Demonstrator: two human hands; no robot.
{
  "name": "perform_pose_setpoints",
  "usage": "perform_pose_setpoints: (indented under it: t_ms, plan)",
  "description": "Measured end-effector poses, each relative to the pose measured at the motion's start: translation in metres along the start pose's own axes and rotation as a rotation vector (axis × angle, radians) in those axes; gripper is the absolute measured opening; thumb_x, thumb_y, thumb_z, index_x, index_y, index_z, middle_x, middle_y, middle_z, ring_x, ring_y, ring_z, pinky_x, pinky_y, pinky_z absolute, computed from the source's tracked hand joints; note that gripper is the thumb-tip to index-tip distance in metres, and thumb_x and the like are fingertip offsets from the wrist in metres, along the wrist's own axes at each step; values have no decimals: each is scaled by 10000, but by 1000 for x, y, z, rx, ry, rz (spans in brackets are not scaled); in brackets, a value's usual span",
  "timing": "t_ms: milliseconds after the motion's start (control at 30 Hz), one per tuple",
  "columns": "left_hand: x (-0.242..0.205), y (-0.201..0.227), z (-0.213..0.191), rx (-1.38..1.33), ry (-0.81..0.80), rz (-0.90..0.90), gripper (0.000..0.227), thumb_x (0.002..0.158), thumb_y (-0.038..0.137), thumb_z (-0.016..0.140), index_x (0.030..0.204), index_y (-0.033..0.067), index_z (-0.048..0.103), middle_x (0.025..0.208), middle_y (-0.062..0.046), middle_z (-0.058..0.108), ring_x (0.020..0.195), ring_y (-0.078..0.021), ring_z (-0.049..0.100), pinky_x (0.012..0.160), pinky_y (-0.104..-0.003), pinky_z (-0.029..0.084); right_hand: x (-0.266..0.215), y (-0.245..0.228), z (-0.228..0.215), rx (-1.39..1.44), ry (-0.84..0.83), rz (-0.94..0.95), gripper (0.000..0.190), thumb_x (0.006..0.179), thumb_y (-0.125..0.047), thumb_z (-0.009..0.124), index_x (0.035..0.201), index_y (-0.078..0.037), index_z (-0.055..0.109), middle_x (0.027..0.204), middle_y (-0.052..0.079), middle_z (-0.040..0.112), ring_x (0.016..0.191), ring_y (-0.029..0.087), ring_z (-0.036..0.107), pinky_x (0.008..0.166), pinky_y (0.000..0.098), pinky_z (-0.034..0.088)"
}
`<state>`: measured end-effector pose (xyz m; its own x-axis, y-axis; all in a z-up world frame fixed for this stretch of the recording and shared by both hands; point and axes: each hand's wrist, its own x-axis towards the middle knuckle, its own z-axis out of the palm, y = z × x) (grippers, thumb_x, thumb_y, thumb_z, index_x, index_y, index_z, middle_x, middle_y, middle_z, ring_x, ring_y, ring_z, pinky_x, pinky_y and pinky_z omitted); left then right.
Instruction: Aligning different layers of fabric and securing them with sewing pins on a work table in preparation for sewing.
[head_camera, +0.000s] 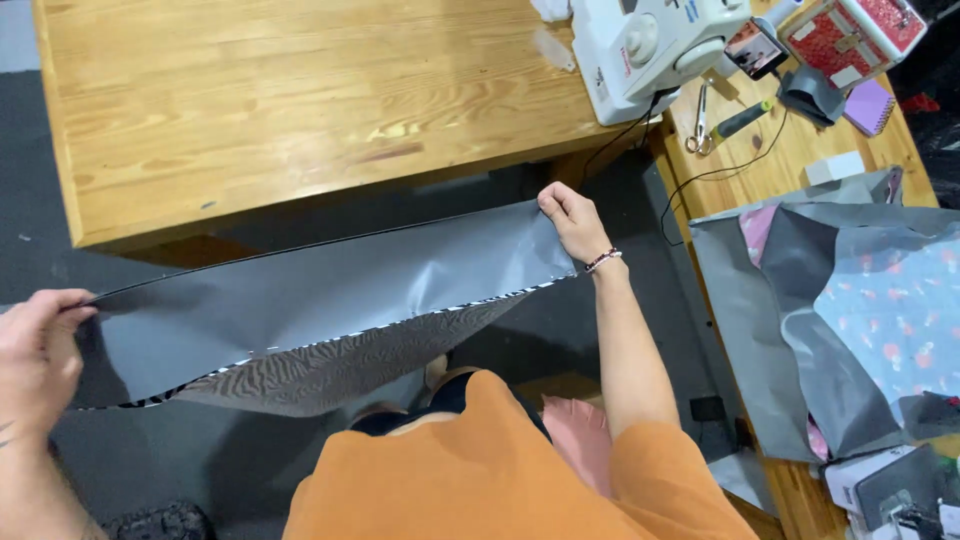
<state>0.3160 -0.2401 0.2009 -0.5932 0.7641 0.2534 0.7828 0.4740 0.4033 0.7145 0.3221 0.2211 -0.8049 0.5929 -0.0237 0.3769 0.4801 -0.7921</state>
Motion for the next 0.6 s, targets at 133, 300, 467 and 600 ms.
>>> perform_pose_setpoints:
  t_ms: [133, 300, 467, 600]
  plan:
    - [15, -96, 65, -363, 28, 72, 132, 1253, -76, 471, 1273, -122, 593, 1269, -248, 597, 1212, -376, 561, 1146, -426, 413, 28, 2, -26, -18, 110, 35, 146, 1012, -196, 548, 890, -143, 609, 841, -41, 611, 800, 103, 549, 752, 283, 420]
    - [72, -135, 106, -370, -59, 34, 146, 1275, -49, 443, 1379, -62, 545, 1403, -206, 504, 1305, -345, 487, 1174, -431, 366, 68, -10, -57, -98, 260, 34, 165, 1005, -200, 570, 882, -120, 642, 813, -48, 649, 755, 96, 574, 716, 283, 436]
    - [200, -90, 115, -414, -57, 47, 154, 1291, -58, 491, 1278, -83, 643, 1318, -214, 629, 1284, -334, 574, 1216, -406, 401, 143, 26, -89, 24, 286, 114, 188, 995, -287, 655, 911, -131, 720, 824, -56, 669, 770, 67, 573, 739, 250, 454]
    - [324, 1, 79, -176, -161, 164, 103, 1129, 50, 675, 1174, 47, 767, 1119, -136, 752, 1004, -279, 707, 925, -380, 501, 208, 68, -105, 183, 260, 262, 219, 995, -326, 709, 841, -173, 686, 792, -146, 565, 767, -12, 492, 711, 167, 403]
